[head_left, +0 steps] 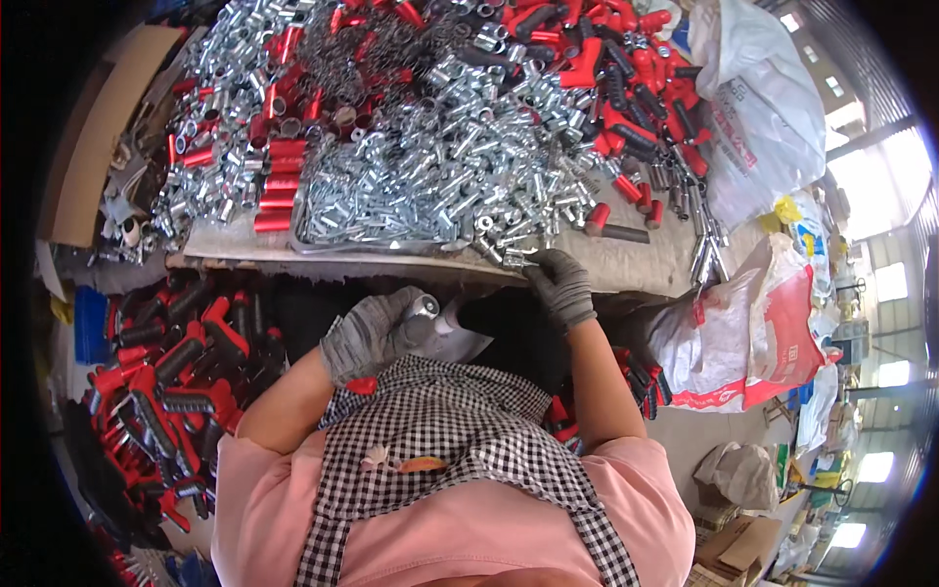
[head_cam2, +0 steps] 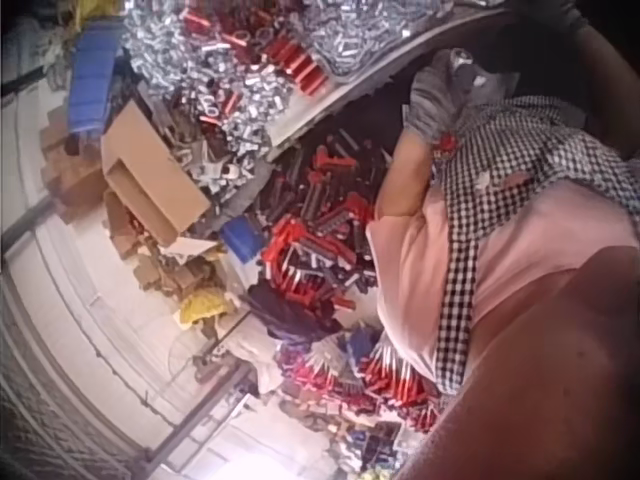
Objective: The recorder is manually assembling silver metal bolts into red plastic handles at a workstation.
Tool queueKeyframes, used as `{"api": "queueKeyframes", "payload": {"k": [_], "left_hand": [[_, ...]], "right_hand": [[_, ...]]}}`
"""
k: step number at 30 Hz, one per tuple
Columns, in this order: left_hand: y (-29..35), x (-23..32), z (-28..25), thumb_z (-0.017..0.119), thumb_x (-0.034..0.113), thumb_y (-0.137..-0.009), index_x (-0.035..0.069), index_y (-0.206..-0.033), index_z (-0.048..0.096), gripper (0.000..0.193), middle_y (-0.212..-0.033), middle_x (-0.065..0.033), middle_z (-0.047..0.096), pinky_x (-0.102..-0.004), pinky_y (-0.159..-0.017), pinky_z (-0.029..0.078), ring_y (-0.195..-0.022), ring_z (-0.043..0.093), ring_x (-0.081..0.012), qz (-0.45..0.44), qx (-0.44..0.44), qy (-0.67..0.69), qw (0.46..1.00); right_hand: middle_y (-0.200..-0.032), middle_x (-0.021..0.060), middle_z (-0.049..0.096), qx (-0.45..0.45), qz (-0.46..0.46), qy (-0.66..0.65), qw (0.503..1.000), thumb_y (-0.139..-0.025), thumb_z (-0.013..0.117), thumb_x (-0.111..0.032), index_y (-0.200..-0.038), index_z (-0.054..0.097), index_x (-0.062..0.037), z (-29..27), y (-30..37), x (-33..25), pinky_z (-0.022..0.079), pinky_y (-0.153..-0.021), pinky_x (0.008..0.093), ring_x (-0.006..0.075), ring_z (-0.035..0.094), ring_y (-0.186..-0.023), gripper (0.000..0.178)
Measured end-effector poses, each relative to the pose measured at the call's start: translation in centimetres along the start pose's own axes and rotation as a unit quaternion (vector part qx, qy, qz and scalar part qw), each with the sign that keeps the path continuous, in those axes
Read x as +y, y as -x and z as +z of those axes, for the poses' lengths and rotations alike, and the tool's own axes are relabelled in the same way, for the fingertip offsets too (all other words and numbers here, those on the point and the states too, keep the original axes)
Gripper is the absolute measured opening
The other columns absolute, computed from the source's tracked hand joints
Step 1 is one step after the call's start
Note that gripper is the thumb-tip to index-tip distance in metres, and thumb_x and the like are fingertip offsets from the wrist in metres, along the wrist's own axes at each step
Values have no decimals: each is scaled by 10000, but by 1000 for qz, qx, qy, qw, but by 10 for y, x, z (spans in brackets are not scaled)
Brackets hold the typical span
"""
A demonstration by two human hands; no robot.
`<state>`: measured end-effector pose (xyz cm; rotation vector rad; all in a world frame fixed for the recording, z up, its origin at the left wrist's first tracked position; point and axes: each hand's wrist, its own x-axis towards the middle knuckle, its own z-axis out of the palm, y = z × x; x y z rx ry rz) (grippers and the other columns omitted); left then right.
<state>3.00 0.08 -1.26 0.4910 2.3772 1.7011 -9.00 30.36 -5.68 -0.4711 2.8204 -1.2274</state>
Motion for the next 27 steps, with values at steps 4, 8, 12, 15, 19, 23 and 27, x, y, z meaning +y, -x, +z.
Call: {"api": "queueKeyframes", "payload": {"k": [4, 8, 12, 15, 19, 23, 27], "left_hand": [[0, 7, 0, 584, 269, -906, 32, -1238, 496, 417, -1027, -150, 606, -334, -820, 488, -930, 622, -251, 22, 6, 49, 999], [-9, 10, 8, 549, 237, -943, 45, -1224, 506, 343, -946, -87, 655, -322, -806, 499, -871, 640, -192, 96, 16, -1, 995], [-9, 19, 9, 569, 270, -918, 43, -1257, 493, 416, -1058, -148, 631, -362, -854, 487, -972, 630, -281, 53, -65, -39, 996], [-9, 15, 9, 567, 331, -911, 45, -1280, 480, 475, -1125, -171, 608, -381, -891, 474, -1041, 607, -318, 51, -83, -27, 995], [-16, 20, 6, 572, 339, -907, 50, -1302, 474, 499, -1168, -174, 594, -378, -900, 476, -1078, 592, -331, 42, -78, -11, 996], [-17, 3, 6, 602, 313, -888, 41, -1234, 526, 447, -1119, -172, 605, -386, -856, 497, -1012, 611, -337, 98, -58, -83, 990], [-18, 5, 2, 619, 288, -876, 29, -1182, 549, 407, -1081, -171, 613, -389, -820, 508, -972, 616, -338, 50, -59, -75, 994]], "right_hand": [[-779, 62, 637, 39, 125, -261, 956, -794, 641, -80, -951, 654, -14, -32, 3, -46, 479, -656, 265, 127, 598, -730, 171], [-802, 81, 657, -84, -98, -227, 965, -778, 664, -81, -935, 655, -34, -35, 18, -96, 499, -663, 312, 180, 631, -738, 164], [-866, 114, 657, -162, -265, -65, 948, -727, 693, -70, -957, 652, -58, -13, 25, -137, 515, -736, 382, 314, 629, -805, 234], [-899, 105, 653, -137, -366, -75, 918, -718, 697, -56, -971, 644, -50, -8, 20, -135, 514, -746, 385, 312, 625, -824, 259], [-916, 104, 645, -117, -409, -117, 898, -713, 704, -36, -1023, 636, -43, -2, 10, -131, 511, -757, 375, 304, 626, -846, 318], [-964, 81, 640, -200, -162, -85, 963, -709, 772, -93, -1166, 580, -55, -36, -21, -115, 507, -778, 327, 172, 612, -871, 498], [-1043, 146, 642, 186, -40, 295, 936, -740, 740, -375, -1234, 490, -66, -93, -131, -11, 491, -850, 415, 329, 631, -971, 633]]}}
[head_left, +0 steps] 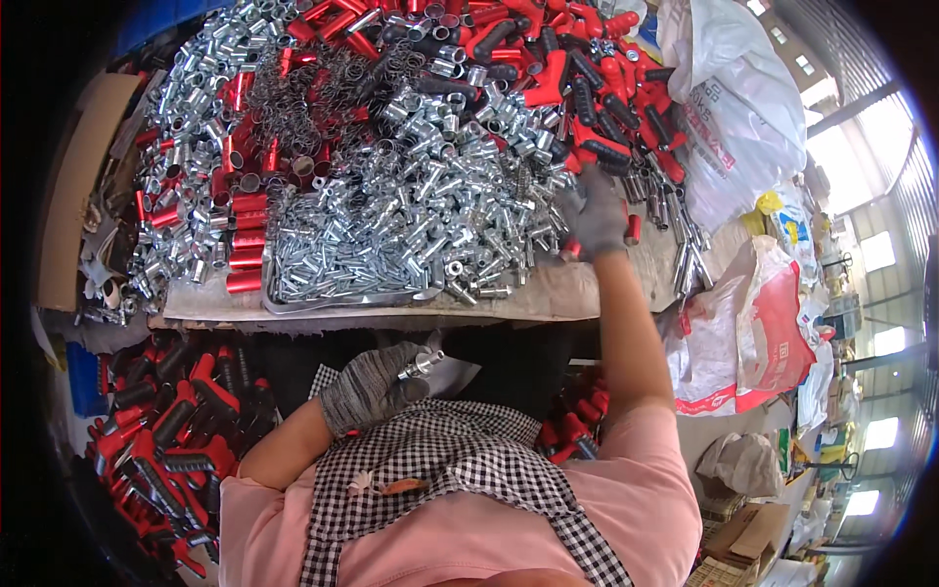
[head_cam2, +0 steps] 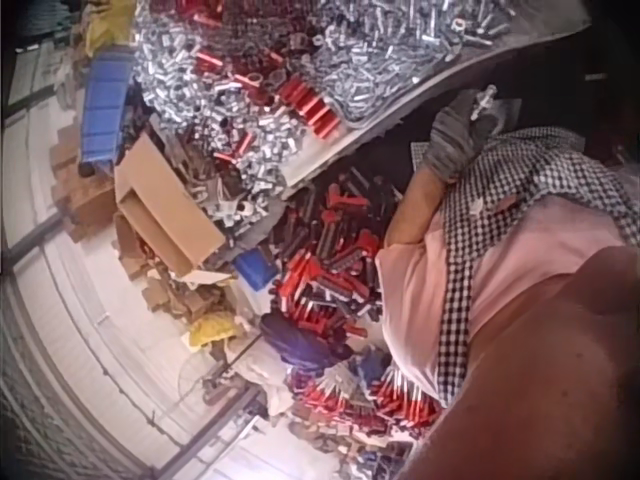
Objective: The recorder is manually assembling silver metal bolts into red plastic handles at a workstation.
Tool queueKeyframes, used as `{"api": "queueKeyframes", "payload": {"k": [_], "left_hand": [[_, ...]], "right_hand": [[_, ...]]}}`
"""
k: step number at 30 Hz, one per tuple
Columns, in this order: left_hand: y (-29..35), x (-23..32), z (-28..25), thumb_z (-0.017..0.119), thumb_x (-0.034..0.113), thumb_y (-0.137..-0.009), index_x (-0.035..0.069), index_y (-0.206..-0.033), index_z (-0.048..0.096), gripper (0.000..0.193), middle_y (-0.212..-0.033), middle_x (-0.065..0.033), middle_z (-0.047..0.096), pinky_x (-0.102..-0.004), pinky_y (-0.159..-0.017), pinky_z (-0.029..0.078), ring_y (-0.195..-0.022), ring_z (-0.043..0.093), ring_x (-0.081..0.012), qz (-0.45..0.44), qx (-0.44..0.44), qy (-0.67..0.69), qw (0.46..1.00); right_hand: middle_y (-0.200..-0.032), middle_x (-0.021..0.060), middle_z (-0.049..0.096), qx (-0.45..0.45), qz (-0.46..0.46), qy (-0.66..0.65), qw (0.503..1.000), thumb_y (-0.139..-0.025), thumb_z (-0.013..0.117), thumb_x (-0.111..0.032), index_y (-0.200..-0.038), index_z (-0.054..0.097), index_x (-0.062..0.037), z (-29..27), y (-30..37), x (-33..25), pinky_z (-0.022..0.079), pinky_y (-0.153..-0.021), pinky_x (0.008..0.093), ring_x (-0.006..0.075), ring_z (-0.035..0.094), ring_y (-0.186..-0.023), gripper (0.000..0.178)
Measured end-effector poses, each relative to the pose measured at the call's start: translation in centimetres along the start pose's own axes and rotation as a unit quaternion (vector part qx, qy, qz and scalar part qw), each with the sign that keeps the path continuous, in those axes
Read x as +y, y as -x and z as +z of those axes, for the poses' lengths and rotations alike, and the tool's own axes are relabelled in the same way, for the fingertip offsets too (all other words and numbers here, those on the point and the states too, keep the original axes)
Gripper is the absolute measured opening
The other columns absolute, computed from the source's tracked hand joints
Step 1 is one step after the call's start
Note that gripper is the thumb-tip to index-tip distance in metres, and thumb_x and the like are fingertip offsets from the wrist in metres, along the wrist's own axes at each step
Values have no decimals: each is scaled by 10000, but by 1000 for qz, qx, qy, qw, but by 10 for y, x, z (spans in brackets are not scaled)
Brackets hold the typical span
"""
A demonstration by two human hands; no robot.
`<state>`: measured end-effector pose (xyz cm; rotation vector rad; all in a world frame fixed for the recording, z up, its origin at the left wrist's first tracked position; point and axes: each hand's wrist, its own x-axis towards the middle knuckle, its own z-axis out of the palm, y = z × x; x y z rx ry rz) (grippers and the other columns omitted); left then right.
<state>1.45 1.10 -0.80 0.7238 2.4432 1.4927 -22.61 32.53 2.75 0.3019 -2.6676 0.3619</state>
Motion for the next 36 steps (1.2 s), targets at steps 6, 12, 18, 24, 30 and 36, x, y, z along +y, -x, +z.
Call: {"api": "queueKeyframes", "payload": {"k": [6, 12, 18, 24, 30, 36], "left_hand": [[-7, 6, 3, 658, 242, -848, 17, -1173, 548, 410, -1036, -163, 630, -383, -785, 520, -935, 624, -335, 11, 35, 15, 999], [-1, 8, 5, 635, 242, -860, 37, -1242, 521, 448, -1169, -172, 593, -389, -841, 511, -1008, 607, -349, 54, 78, -65, 993], [-8, 2, 2, 609, 335, -873, 38, -1245, 511, 485, -1108, -182, 602, -397, -843, 491, -996, 603, -360, 33, 47, -17, 998], [5, 8, 9, 713, 230, -792, 21, -1096, 593, 387, -936, -161, 645, -370, -754, 517, -875, 649, -307, 20, 53, 34, 998], [26, -7, 13, 675, 323, -811, 24, -1088, 597, 415, -934, -182, 641, -393, -755, 509, -871, 630, -351, -36, -12, -50, 998], [31, -10, 27, 659, 409, -805, 55, -1051, 609, 434, -872, -169, 649, -403, -717, 523, -814, 648, -325, -42, 40, -82, 995]], "right_hand": [[-1204, 268, 553, -139, 181, 197, 954, -675, 724, -440, -1377, 342, -141, 72, -69, 101, 435, -933, 463, 391, 563, -1108, 853], [-1063, 111, 595, -95, 153, -427, 886, -803, 631, -95, -1223, 512, -49, 45, -17, 109, 500, -805, 318, 182, 597, -926, 439], [-1057, 95, 575, -297, -55, -718, 627, -814, 625, -29, -1154, 510, -55, -38, 92, -75, 492, -823, 337, 209, 588, -933, 360], [-1050, 137, 630, -319, -299, -430, 790, -769, 705, -34, -1094, 545, -40, -53, 134, -140, 508, -776, 354, 248, 640, -934, 362], [-704, 119, 642, -408, -338, -26, 848, -717, 721, -510, -1023, 648, -88, -83, 127, -178, 512, -634, 392, 326, 651, -702, 526], [-835, 151, 664, -426, -301, -57, 851, -687, 727, -544, -1119, 606, -60, -80, 136, -186, 511, -726, 396, 346, 643, -823, 660]]}}
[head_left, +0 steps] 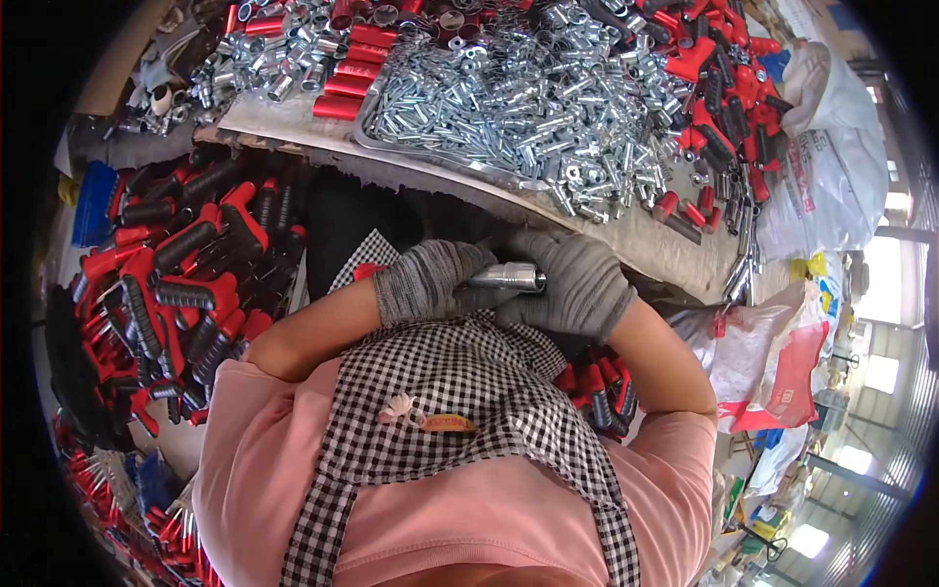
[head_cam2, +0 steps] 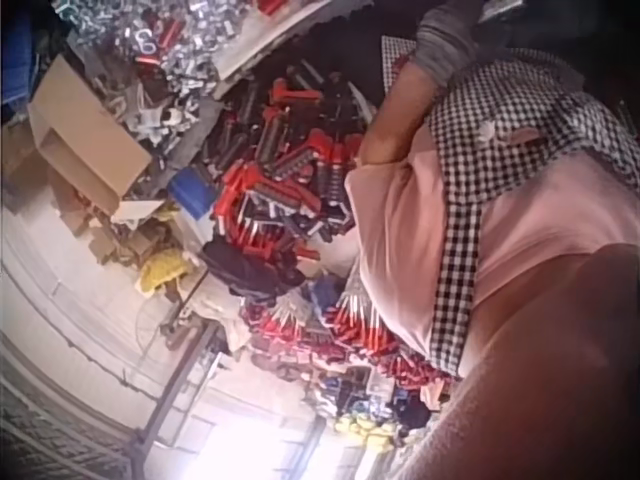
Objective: The recorder is manually assembling silver metal bolts into red plastic handles at a workstation.
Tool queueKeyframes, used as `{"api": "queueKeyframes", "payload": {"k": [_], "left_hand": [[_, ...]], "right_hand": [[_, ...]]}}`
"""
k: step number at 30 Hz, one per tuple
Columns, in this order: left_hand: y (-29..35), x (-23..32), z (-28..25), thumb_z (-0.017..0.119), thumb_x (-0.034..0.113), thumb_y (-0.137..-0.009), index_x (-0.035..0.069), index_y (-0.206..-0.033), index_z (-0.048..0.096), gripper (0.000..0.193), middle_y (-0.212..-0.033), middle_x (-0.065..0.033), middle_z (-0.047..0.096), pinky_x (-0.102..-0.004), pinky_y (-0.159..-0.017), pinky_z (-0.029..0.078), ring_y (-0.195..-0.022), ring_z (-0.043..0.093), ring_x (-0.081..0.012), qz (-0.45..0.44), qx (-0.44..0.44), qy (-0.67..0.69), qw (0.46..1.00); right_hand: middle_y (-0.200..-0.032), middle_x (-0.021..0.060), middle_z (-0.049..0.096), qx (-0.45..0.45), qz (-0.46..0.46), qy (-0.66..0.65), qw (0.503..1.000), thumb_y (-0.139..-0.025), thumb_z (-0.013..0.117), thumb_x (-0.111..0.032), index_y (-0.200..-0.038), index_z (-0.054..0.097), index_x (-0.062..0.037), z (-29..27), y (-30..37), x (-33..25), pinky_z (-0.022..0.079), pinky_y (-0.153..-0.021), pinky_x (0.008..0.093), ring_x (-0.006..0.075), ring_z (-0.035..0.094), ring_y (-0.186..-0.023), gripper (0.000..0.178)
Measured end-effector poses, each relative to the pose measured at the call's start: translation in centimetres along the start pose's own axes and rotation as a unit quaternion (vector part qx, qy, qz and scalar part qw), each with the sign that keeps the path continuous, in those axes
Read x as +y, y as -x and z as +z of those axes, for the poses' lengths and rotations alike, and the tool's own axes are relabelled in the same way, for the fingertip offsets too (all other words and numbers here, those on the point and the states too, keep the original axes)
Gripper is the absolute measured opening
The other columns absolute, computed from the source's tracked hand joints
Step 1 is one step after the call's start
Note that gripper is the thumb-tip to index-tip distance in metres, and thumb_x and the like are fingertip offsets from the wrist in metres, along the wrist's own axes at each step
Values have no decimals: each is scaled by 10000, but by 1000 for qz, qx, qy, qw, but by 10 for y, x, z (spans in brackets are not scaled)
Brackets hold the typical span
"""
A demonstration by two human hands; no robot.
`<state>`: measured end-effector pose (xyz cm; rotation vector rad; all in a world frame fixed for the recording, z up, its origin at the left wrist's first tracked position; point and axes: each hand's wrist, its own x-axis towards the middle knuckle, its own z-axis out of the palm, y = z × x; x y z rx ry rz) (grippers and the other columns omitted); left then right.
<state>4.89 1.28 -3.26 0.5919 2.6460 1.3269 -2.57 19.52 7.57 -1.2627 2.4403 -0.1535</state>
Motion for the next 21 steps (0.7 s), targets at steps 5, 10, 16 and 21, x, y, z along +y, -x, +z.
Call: {"api": "queueKeyframes", "payload": {"k": [5, 10, 16, 21], "left_hand": [[2, -5, 1, 662, 412, -804, 64, -1001, 630, 401, -865, -163, 648, -398, -702, 524, -795, 650, -325, 41, 23, 20, 999], [5, 0, -2, 674, 399, -799, 61, -979, 629, 385, -849, -160, 644, -402, -697, 521, -789, 647, -326, 34, 3, 10, 999], [1, -3, 0, 691, 377, -789, 47, -979, 620, 387, -845, -169, 640, -408, -691, 516, -790, 643, -336, 24, 31, 38, 999], [7, -3, -1, 672, 374, -807, 45, -996, 618, 382, -856, -170, 639, -416, -686, 512, -780, 638, -345, 52, 26, 46, 997]], "right_hand": [[-985, 170, 649, 288, -199, -102, 931, -689, 778, -273, -1266, 528, -73, -5, 5, 7, 512, -774, 395, 364, 639, -883, 660], [-965, 152, 652, 157, -36, -117, 980, -665, 744, -143, -1273, 518, -69, 0, 28, 23, 518, -768, 392, 327, 642, -841, 653], [-1043, 134, 652, 223, -201, -67, 952, -766, 722, -218, -1252, 531, -52, 13, 18, 18, 481, -875, 413, 327, 623, -982, 548], [-1074, 147, 651, 215, -114, -109, 964, -651, 805, -177, -1171, 582, -40, 6, 20, 21, 508, -835, 373, 316, 638, -976, 582]]}}
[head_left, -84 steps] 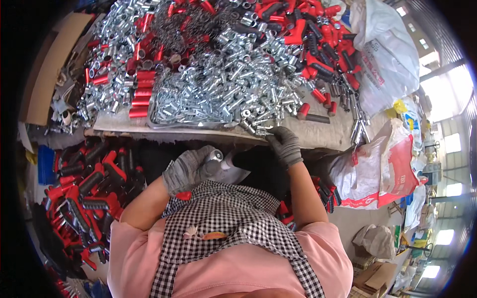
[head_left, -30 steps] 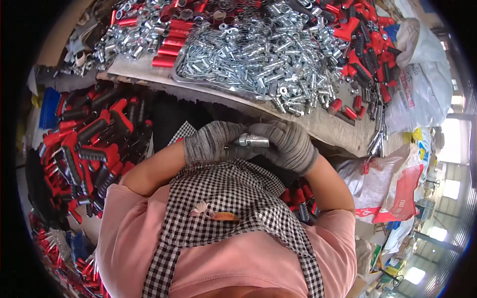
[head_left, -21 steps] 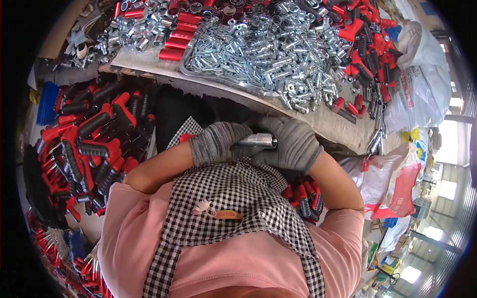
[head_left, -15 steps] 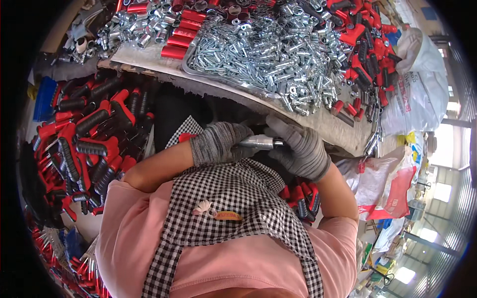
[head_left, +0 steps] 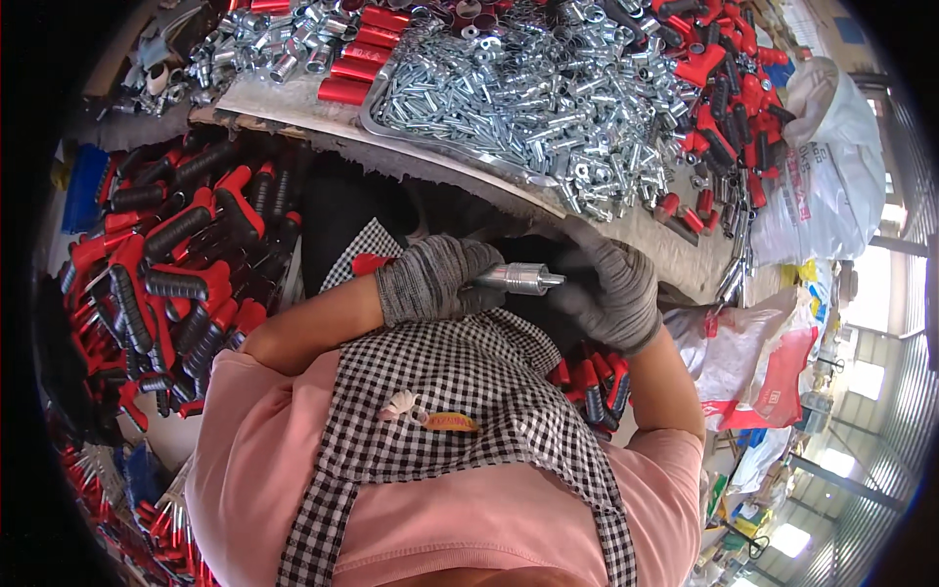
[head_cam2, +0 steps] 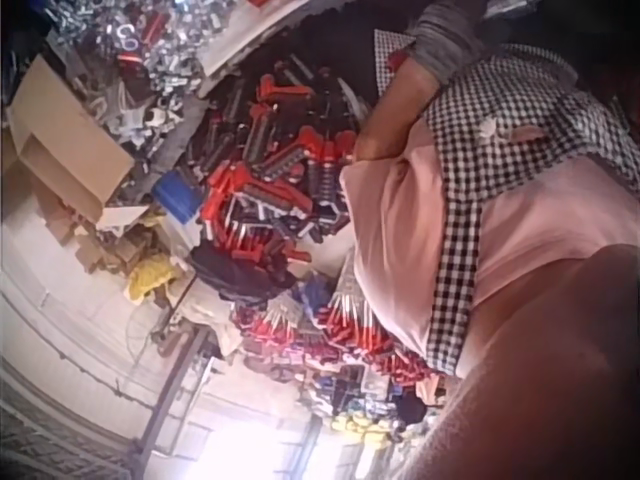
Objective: The recorder is manually assembling silver metal bolts into red plastic handles at a workstation.
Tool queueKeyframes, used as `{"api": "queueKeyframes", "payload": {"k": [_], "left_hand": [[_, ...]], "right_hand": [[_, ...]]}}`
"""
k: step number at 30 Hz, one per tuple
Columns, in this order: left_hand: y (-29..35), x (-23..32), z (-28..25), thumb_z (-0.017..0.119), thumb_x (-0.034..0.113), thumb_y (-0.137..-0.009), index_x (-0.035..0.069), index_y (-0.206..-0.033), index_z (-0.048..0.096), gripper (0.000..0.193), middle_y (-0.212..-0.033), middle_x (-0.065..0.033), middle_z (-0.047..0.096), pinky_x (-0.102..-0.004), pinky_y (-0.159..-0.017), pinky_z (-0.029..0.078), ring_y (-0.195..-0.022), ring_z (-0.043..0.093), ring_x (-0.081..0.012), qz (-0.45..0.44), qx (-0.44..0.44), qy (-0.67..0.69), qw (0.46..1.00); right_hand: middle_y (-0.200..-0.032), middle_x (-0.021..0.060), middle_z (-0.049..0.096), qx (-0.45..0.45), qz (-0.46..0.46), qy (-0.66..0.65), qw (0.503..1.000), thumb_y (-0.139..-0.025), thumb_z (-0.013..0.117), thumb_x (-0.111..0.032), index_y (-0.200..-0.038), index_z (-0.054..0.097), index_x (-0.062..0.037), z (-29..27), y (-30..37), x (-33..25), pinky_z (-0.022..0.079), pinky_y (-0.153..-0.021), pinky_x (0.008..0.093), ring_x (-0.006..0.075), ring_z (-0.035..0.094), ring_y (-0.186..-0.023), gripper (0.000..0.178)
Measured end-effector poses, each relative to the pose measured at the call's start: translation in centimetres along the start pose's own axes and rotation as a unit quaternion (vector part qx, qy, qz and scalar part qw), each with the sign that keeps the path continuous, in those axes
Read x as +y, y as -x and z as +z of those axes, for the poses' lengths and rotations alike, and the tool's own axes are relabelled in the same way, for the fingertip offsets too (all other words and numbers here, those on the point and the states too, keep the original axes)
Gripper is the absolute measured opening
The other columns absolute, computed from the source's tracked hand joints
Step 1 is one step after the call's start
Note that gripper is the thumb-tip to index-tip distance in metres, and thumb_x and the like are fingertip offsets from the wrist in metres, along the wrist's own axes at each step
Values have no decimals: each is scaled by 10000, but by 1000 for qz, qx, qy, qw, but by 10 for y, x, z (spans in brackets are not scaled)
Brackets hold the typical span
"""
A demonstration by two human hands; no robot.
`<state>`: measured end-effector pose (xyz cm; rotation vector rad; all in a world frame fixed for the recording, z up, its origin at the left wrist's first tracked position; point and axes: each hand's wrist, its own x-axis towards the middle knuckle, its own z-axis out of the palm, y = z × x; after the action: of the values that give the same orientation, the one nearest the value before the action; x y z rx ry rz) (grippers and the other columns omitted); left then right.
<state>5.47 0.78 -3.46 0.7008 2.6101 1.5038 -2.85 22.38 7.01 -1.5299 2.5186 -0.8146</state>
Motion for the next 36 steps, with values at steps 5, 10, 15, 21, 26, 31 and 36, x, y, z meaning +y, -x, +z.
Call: {"api": "queueKeyframes", "payload": {"k": [5, 10, 15, 21, 26, 31, 36], "left_hand": [[-2, -1, 3, 679, 381, -800, 51, -1003, 623, 391, -875, -176, 640, -415, -697, 514, -789, 640, -345, 6, 21, -33, 999], [-2, -4, 5, 679, 391, -798, 42, -1006, 623, 410, -895, -179, 644, -413, -711, 516, -809, 640, -347, -6, 19, -3, 1000], [-5, 5, 2, 714, 296, -783, 24, -1091, 606, 424, -840, -167, 641, -402, -678, 513, -754, 634, -329, 22, 23, -36, 999], [0, -2, 11, 730, 220, -750, 30, -1009, 609, 343, -789, -151, 625, -396, -646, 506, -726, 627, -321, 36, 71, -73, 994], [-6, -6, -14, 730, 137, -725, 26, -947, 636, 266, -741, -117, 621, -357, -619, 507, -678, 630, -300, 23, 41, 42, 998], [-4, -17, 2, 730, 161, -757, 23, -1208, 517, 517, -1040, -157, 618, -310, -842, 487, -1024, 608, -243, 183, 65, -99, 976], [-4, -26, 25, 692, 129, -797, 33, -1210, 513, 460, -1113, -99, 606, -297, -874, 482, -1036, 593, -197, 116, 183, 37, 975]], "right_hand": [[-993, 143, 652, -37, -5, -38, 999, -640, 810, -164, -1152, 588, -44, 8, -1, -5, 513, -776, 376, 290, 647, -869, 570], [-932, 117, 646, 24, -52, -19, 998, -636, 803, -170, -1114, 603, -58, 6, -9, -7, 514, -716, 372, 284, 632, -804, 530], [-922, 116, 648, -4, -132, 40, 990, -662, 786, -234, -1096, 589, -74, 21, 1, 9, 522, -674, 370, 295, 643, -787, 503], [-722, 86, 633, -13, -59, -21, 998, -622, 818, -238, -948, 629, -70, 24, 0, 7, 499, -589, 368, 280, 625, -642, 413], [-923, 104, 652, -11, -27, -187, 982, -596, 835, -304, -1057, 599, -73, 85, 17, 46, 521, -676, 362, 289, 641, -775, 567], [-1306, 127, 493, -8, -110, -238, 965, -470, 884, -311, -1184, 592, -131, 62, -42, -5, 402, -984, 431, 322, 487, -1180, 791], [-1190, 111, 593, -2, -239, -314, 919, -543, 832, -289, -919, 689, -123, 94, -52, 3, 370, -1006, 445, 302, 475, -1182, 435]]}}
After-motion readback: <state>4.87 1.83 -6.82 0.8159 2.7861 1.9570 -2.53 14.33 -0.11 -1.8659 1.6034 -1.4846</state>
